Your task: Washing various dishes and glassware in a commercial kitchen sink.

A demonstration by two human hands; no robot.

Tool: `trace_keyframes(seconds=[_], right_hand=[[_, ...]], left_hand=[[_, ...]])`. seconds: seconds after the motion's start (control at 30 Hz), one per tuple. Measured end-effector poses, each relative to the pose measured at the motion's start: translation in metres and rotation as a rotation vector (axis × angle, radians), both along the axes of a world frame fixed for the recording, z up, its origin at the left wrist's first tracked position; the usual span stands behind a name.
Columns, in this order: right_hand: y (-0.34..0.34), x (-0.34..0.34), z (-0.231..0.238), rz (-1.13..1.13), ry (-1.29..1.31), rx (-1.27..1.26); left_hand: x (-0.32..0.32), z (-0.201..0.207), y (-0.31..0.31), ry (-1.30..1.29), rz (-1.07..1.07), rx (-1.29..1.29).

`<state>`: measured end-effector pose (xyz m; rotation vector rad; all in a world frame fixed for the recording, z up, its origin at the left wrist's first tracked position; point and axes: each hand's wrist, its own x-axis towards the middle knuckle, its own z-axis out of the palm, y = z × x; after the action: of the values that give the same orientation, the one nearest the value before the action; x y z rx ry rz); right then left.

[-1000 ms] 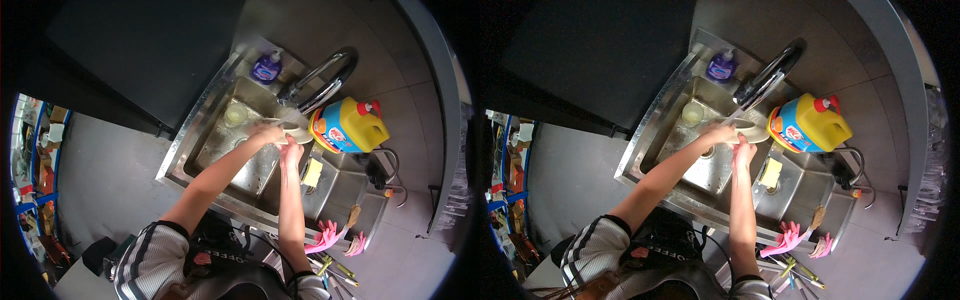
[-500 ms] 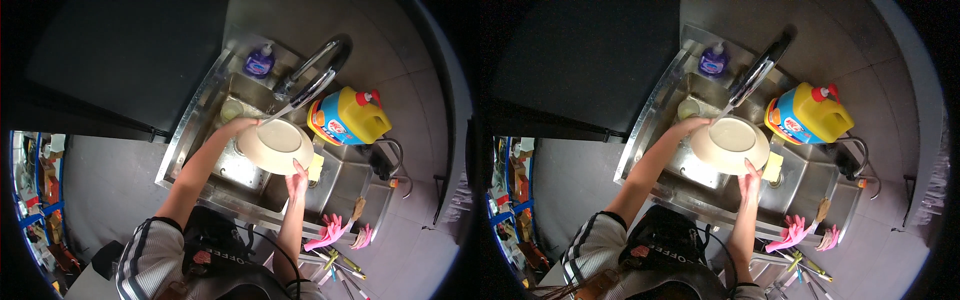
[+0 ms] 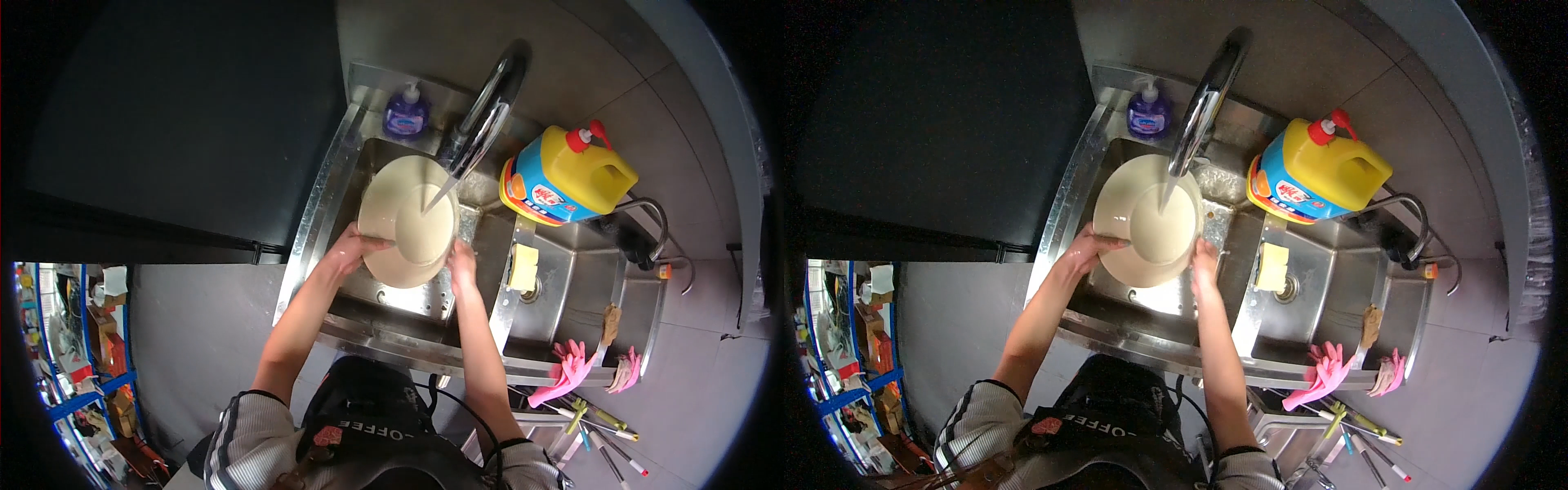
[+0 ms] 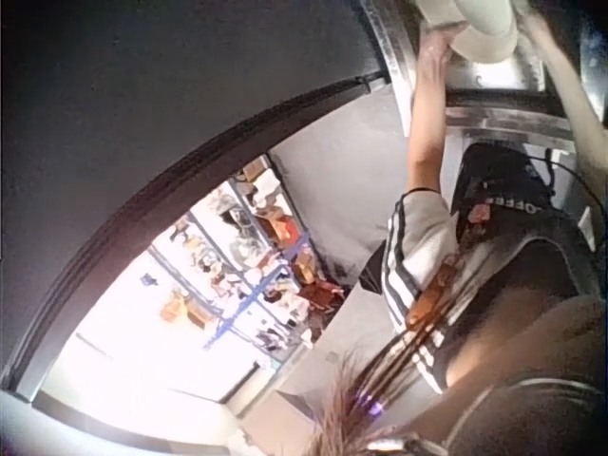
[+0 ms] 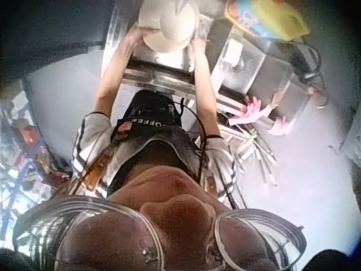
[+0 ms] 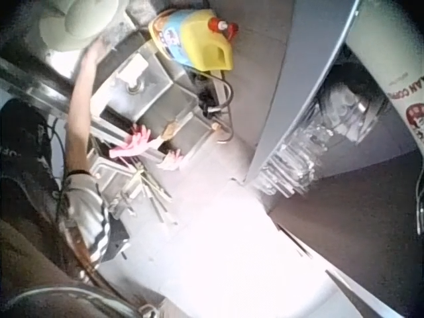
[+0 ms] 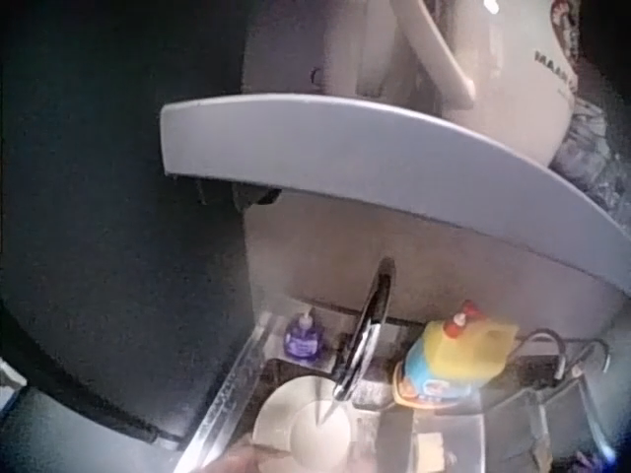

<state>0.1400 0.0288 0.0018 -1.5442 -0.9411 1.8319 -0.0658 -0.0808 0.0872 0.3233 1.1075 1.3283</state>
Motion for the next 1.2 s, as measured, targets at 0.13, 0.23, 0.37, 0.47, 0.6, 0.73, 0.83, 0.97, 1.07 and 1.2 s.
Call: trace_keyframes(seconds=[0.13, 0.23, 0.37, 0.47, 0.6, 0.73, 0.83, 0.97, 1.07, 1.2], right_hand=[[0.040, -0.088, 0.018, 0.274, -0.657, 0.311], [0.060, -0.111, 0.021, 0.335, -0.544, 0.405], [0.012, -0.153, 0.066, 0.211, -0.656, 1.023], [0.037, -0.143, 0.124, 0.610, -0.620, 0.399], [0.006, -0.138, 0.060, 0.426, -0.639, 0.850], [0.045, -0.105, 0.051, 0.379, -0.602, 0.403], [0.053, -0.080, 0.073, 0.309, -0.072, -0.083], [0.066, -0.022, 0.076, 0.277, -0.045, -0.230], [0.059, 0.013, 0.080, 0.263, 0.102, -0.532], [0.023, 0.053, 0.064, 0.116, 0.305, -0.445]], left_hand=[[0.018, 0.013, 0.000, 0.056, 0.033, 0.027], [0.024, 0.010, 0.006, 0.152, 0.057, 0.027], [0.021, 0.009, 0.000, 0.131, 0.047, 0.061], [0.029, 0.004, 0.000, 0.121, 0.048, 0.035], [0.038, -0.003, 0.004, 0.148, 0.020, 0.001], [0.055, -0.002, 0.012, 0.298, -0.083, 0.037], [0.046, -0.016, 0.010, 0.575, -0.275, 0.093], [0.062, 0.006, 0.025, 0.933, -0.525, 0.098], [0.069, -0.002, 0.022, 1.140, -0.663, 0.124], [0.072, -0.012, 0.015, 1.280, -0.828, 0.196]])
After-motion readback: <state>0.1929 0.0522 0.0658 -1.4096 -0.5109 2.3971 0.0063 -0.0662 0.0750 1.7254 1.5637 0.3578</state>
